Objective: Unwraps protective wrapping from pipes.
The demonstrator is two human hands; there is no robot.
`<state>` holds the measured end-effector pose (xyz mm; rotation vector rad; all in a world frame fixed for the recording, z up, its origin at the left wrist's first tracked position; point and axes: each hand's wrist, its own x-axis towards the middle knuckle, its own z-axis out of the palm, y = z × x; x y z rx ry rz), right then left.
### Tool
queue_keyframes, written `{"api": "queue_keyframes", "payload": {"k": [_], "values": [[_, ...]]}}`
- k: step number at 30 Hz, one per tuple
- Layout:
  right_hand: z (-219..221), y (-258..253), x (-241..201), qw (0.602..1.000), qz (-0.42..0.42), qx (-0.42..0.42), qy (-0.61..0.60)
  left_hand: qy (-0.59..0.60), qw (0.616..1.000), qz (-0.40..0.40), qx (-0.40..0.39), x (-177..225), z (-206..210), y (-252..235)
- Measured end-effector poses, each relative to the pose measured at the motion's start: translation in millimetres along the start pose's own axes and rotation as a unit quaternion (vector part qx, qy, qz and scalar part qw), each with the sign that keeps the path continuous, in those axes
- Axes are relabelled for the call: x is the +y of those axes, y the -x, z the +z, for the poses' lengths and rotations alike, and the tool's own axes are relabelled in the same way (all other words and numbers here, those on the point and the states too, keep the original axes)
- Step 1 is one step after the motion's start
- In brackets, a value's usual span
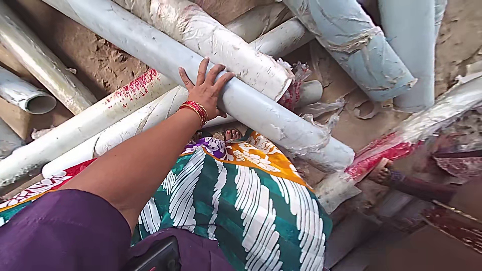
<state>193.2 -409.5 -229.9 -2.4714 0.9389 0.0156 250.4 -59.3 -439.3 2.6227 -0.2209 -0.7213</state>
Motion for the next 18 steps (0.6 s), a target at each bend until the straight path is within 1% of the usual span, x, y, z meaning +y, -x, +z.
{"api": "queue_keyframes", "payload": {"k": [1, 2, 3, 4, 6, 7, 9, 11, 15, 16, 18], "values": [[0.6, -1.5, 9.0, 0.994, -0.108, -0.013, 0.026, 0.006, 1.000, 0.003, 0.004, 0.5, 0.9, 0.4], [7.5, -7.0, 23.3, 0.970, -0.229, -0.052, 0.059, 0.008, 1.000, 0.005, 0.004, 1.0, 1.2, 0.4], [24.5, -7.4, 28.2, 0.942, -0.312, -0.088, 0.083, 0.007, 1.000, 0.004, 0.004, 1.1, 1.1, 0.9], [47.4, -0.6, 26.9, 0.922, -0.358, -0.127, 0.078, 0.006, 1.000, 0.001, 0.004, 1.4, 0.8, 1.2], [95.6, 18.9, 24.3, 0.894, -0.413, -0.173, 0.038, 0.002, 1.000, -0.005, 0.003, 2.8, 0.4, 1.3], [116.9, 27.9, 24.8, 0.883, -0.435, -0.177, 0.027, 0.000, 1.000, -0.007, 0.000, 2.8, -0.4, 0.8], [146.2, 37.9, 29.0, 0.873, -0.456, -0.164, 0.054, -0.001, 1.000, -0.005, 0.001, 2.9, -0.4, 1.0], [160.6, 38.9, 31.5, 0.879, -0.442, -0.146, 0.107, 0.000, 1.000, 0.000, 0.009, 2.0, 0.1, 0.6], [186.2, 37.9, 38.3, 0.839, -0.523, -0.032, 0.146, -0.005, 1.000, -0.003, 0.008, 2.6, 0.3, 0.8], [187.7, 37.7, 36.6, 0.834, -0.529, -0.026, 0.153, -0.005, 1.000, -0.003, 0.006, 2.9, -0.5, 0.6], [181.9, 34.8, 30.1, 0.836, -0.521, -0.064, 0.162, -0.005, 1.000, -0.003, 0.010, 2.7, 0.3, 0.6]]}}
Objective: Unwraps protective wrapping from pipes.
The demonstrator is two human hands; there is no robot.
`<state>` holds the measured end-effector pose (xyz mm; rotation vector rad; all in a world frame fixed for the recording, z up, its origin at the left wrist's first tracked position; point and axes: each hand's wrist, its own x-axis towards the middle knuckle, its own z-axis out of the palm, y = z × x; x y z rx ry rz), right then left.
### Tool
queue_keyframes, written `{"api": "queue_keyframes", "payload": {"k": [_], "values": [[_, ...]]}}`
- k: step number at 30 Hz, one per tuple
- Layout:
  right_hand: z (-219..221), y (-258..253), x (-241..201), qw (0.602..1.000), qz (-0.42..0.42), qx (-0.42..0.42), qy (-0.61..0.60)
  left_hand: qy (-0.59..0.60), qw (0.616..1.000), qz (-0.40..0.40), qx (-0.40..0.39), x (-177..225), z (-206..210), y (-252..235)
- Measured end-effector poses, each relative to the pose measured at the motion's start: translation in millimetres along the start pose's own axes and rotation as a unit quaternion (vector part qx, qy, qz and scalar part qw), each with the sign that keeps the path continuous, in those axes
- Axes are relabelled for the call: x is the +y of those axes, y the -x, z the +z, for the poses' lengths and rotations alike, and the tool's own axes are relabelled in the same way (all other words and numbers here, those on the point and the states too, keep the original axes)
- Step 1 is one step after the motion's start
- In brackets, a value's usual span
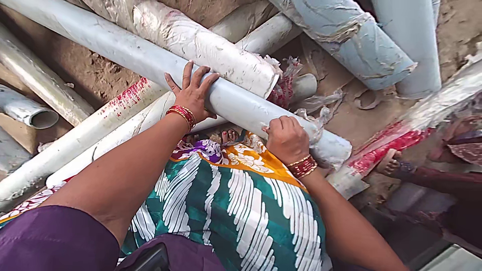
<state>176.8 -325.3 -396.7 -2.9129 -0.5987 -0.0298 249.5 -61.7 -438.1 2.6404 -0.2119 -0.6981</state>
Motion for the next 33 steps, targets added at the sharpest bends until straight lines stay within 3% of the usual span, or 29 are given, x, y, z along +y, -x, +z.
{"api": "queue_keyframes", "payload": {"k": [3, 7, 9, 12, 13, 16, 19, 22, 27, 29, 33], "values": [[-20.9, -1.1, 6.6, 0.995, 0.013, -0.087, -0.040, -0.008, 1.000, -0.009, -0.013, 1.0, -1.5, 0.6], [-52.9, 25.5, 30.2, 0.991, 0.089, -0.094, -0.026, -0.001, 1.000, -0.013, -0.020, 2.6, -3.4, -1.2], [-80.3, 43.3, 46.0, 0.979, 0.185, -0.077, 0.034, -0.001, 1.000, -0.004, -0.003, -0.3, -0.6, -0.9], [-142.1, 72.8, 91.1, 0.901, 0.418, -0.102, 0.059, -0.001, 1.000, 0.003, 0.007, -2.5, 3.2, 0.9], [-155.3, 84.3, 102.6, 0.888, 0.447, -0.096, 0.046, 0.003, 1.000, 0.007, 0.008, -0.8, 2.3, -0.4], [-146.1, 100.1, 94.6, 0.924, 0.375, -0.054, -0.060, 0.004, 1.000, 0.004, 0.006, 0.4, 1.7, 0.0], [-93.0, 73.1, 60.3, 0.979, 0.144, -0.018, -0.141, -0.001, 1.000, -0.009, -0.001, 2.0, -1.3, -1.3], [-43.8, 44.0, 39.1, 0.994, -0.015, -0.057, -0.087, -0.008, 1.000, -0.015, -0.010, 3.4, -2.5, -1.9], [-14.6, 44.1, 55.3, 0.993, -0.108, 0.037, -0.027, -0.018, 0.999, -0.022, -0.015, 2.0, -3.1, -5.0], [-20.0, 50.1, 63.3, 0.992, -0.120, 0.015, -0.028, -0.015, 1.000, -0.020, -0.019, 3.8, -3.8, -4.7], [-42.7, 49.1, 57.5, 0.988, -0.104, -0.103, -0.043, -0.026, 0.999, -0.033, -0.030, 6.9, -7.9, -3.7]]}}
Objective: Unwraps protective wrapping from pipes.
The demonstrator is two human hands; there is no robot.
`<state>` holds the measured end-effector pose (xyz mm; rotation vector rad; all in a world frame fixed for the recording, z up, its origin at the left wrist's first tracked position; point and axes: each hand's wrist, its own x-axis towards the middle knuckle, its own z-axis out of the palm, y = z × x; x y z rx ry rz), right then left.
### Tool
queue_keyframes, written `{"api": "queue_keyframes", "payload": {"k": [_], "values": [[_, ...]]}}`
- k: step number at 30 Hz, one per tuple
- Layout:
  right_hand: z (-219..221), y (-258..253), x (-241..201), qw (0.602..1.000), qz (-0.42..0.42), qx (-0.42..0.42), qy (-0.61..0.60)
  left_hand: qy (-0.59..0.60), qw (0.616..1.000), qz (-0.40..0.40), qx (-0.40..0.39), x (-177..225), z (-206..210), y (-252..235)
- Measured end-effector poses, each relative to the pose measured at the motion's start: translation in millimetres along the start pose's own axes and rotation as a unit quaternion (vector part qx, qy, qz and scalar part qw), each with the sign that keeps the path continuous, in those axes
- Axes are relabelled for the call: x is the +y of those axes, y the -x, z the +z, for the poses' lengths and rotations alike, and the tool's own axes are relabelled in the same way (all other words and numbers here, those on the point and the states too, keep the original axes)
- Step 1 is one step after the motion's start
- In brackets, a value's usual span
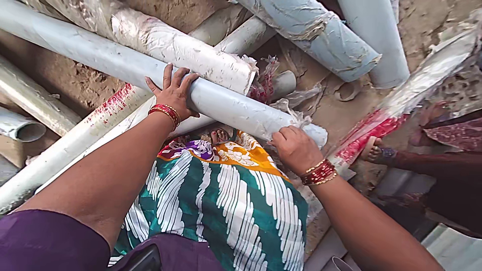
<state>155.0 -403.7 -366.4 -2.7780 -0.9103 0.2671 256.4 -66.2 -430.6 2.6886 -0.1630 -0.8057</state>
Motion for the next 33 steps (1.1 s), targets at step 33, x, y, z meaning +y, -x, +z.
{"api": "queue_keyframes", "payload": {"k": [33], "values": [[-26.0, -61.4, -88.6, 0.851, 0.388, 0.115, -0.334, 0.007, 0.999, 0.023, 0.030, 0.4, 3.7, 1.5]]}}
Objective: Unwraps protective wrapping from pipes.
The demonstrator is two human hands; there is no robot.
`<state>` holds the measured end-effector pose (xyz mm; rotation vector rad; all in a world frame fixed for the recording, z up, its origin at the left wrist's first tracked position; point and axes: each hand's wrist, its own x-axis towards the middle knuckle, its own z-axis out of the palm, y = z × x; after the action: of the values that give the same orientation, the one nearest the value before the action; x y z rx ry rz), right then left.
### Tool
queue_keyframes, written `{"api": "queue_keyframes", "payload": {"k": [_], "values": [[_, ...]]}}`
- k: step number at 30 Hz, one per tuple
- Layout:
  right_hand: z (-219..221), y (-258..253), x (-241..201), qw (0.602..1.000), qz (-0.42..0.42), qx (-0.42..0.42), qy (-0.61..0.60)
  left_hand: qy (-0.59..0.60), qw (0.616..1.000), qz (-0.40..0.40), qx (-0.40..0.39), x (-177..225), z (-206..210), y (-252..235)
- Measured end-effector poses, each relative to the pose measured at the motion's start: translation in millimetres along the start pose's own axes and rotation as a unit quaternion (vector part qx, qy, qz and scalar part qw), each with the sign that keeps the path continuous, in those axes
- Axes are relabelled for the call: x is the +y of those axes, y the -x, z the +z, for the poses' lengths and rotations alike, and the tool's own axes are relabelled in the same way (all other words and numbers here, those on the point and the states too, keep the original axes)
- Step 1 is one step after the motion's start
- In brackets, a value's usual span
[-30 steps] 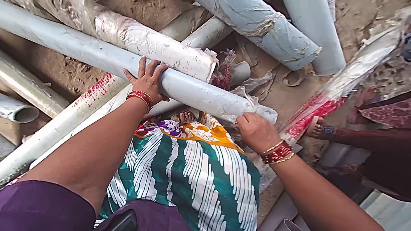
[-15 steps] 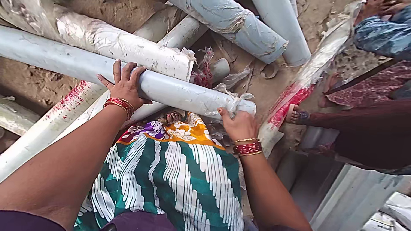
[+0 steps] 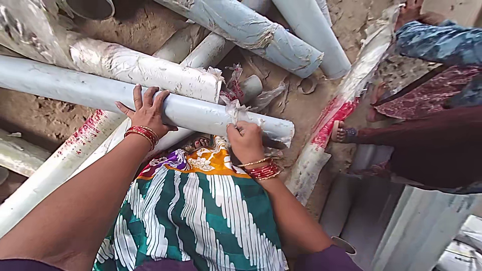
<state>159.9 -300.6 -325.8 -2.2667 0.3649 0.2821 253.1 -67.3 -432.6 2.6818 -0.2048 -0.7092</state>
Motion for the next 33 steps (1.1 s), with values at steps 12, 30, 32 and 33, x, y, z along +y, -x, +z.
{"api": "queue_keyframes", "payload": {"k": [12, 30, 32, 33], "values": [[-58.4, -38.3, 26.5, 0.967, -0.018, 0.226, 0.114, 0.018, 1.000, 0.004, -0.007, -3.5, 0.9, -1.6], [-85.4, 16.9, 97.1, 0.940, 0.300, 0.093, 0.130, 0.017, 1.000, 0.013, 0.012, -2.3, 1.0, -0.1], [-88.2, 14.4, 94.6, 0.954, 0.280, 0.102, 0.031, 0.014, 1.000, 0.014, 0.013, -1.7, 1.7, 0.1], [-88.8, 9.9, 91.7, 0.953, 0.277, 0.116, -0.029, 0.014, 1.000, 0.016, 0.017, -2.2, 1.6, -0.3]]}}
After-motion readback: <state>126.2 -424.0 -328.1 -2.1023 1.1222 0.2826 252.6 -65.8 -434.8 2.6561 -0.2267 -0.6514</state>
